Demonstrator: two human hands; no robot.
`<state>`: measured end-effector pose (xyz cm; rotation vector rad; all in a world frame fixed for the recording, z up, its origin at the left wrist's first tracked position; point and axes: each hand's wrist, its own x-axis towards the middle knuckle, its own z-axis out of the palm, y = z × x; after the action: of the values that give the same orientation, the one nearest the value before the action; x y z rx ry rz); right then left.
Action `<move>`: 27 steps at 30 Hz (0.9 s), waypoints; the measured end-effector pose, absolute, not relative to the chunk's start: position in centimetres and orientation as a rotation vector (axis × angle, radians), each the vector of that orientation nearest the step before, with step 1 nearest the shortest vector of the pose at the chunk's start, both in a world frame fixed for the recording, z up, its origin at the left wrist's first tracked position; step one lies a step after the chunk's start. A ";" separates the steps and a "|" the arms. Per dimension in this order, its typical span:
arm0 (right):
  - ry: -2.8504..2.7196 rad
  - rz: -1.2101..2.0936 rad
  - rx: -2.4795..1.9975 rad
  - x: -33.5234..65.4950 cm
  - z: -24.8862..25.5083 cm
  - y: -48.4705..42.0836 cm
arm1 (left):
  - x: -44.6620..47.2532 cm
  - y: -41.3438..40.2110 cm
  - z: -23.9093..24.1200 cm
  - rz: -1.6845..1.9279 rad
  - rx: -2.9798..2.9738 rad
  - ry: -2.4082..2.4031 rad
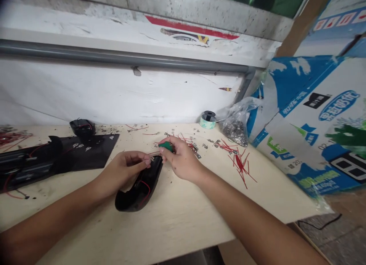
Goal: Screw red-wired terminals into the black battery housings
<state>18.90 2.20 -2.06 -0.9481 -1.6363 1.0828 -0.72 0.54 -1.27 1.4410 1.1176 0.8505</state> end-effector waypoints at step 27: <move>-1.664 1.226 -0.743 17.7 -2.6 1.8 | -0.9 0.9 -2.6 0.828 1.602 1.169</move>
<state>17.72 1.83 -2.62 -0.7435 -1.6643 1.2255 -0.95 0.89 -2.56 1.6023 1.1693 0.8276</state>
